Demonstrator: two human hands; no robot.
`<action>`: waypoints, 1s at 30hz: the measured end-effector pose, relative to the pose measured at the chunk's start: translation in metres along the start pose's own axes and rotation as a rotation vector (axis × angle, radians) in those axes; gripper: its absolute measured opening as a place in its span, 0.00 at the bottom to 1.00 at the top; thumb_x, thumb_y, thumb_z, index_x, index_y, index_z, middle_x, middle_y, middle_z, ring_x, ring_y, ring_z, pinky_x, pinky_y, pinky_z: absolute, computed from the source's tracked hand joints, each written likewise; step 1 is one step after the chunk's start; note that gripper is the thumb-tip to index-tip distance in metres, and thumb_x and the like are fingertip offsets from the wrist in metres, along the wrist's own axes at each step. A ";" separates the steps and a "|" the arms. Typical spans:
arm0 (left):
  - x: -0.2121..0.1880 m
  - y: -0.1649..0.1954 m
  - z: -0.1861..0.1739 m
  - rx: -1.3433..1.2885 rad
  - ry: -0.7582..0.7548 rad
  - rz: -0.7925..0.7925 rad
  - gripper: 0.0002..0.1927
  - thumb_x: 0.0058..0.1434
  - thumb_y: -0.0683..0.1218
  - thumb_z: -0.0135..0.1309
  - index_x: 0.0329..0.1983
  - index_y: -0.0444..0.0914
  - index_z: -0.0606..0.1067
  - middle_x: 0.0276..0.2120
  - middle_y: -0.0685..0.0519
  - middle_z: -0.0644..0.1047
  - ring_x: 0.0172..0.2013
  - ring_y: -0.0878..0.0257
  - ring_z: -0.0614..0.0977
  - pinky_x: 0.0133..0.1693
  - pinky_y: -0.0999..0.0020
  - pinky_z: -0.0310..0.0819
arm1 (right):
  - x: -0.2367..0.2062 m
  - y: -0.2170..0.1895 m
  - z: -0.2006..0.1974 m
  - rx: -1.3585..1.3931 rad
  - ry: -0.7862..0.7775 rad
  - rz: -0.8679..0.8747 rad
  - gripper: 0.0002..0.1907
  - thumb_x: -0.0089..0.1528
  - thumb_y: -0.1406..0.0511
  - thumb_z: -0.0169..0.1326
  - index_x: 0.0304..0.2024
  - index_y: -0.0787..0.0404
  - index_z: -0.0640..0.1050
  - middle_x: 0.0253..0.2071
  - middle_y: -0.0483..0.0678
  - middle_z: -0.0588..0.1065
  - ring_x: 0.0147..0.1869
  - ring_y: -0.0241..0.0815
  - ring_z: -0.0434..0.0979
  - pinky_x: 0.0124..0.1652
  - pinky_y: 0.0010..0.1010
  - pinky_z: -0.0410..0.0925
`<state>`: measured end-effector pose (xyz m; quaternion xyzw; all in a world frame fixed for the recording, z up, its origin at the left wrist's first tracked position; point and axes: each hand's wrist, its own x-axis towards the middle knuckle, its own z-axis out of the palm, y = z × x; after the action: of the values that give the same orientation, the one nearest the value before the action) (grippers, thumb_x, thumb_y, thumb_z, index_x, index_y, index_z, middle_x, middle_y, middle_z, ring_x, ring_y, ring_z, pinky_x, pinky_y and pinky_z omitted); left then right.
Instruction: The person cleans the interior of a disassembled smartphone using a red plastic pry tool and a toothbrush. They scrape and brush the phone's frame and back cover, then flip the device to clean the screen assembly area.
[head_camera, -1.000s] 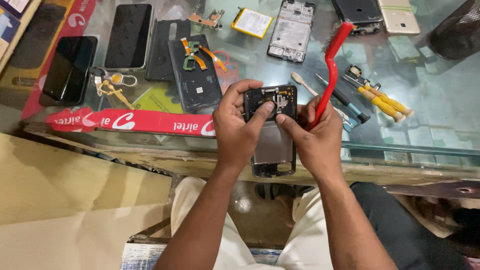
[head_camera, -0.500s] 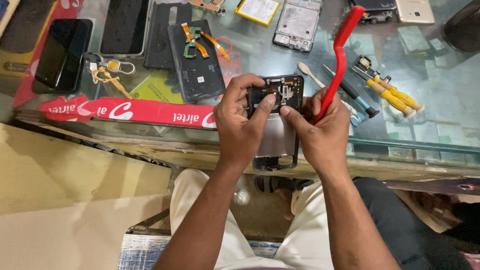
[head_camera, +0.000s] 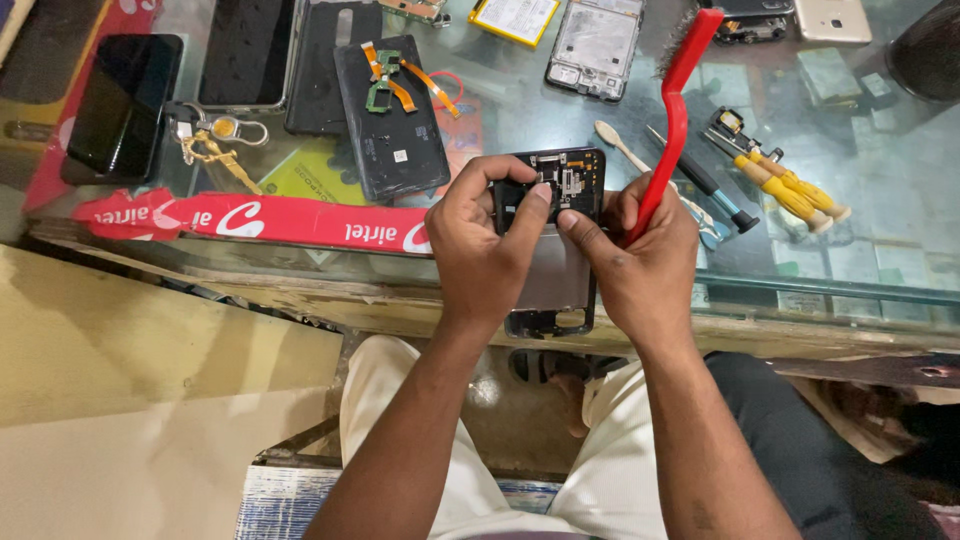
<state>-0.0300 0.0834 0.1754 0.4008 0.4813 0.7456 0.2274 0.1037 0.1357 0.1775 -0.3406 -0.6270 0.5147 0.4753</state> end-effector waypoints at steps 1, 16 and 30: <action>0.000 0.000 0.000 0.016 0.006 -0.013 0.04 0.65 0.36 0.58 0.41 0.33 0.74 0.28 0.62 0.75 0.28 0.80 0.70 0.28 0.80 0.60 | 0.000 0.000 0.000 0.000 0.000 -0.002 0.25 0.61 0.78 0.65 0.32 0.56 0.59 0.28 0.39 0.66 0.32 0.26 0.63 0.32 0.20 0.63; -0.002 -0.005 -0.003 -0.001 0.026 -0.023 0.03 0.66 0.35 0.55 0.42 0.32 0.75 0.28 0.62 0.73 0.26 0.80 0.66 0.26 0.79 0.55 | 0.000 0.002 0.001 0.030 0.001 -0.001 0.24 0.61 0.78 0.64 0.32 0.56 0.60 0.29 0.39 0.66 0.33 0.26 0.65 0.34 0.20 0.65; -0.002 -0.002 -0.003 0.015 0.041 -0.047 0.04 0.65 0.34 0.54 0.43 0.32 0.76 0.25 0.63 0.72 0.24 0.80 0.64 0.25 0.78 0.52 | -0.001 -0.003 0.002 -0.001 0.008 0.013 0.24 0.61 0.77 0.65 0.33 0.56 0.60 0.29 0.39 0.68 0.32 0.26 0.65 0.33 0.20 0.64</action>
<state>-0.0310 0.0812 0.1721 0.3758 0.5007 0.7444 0.2320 0.1021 0.1338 0.1798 -0.3470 -0.6231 0.5162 0.4743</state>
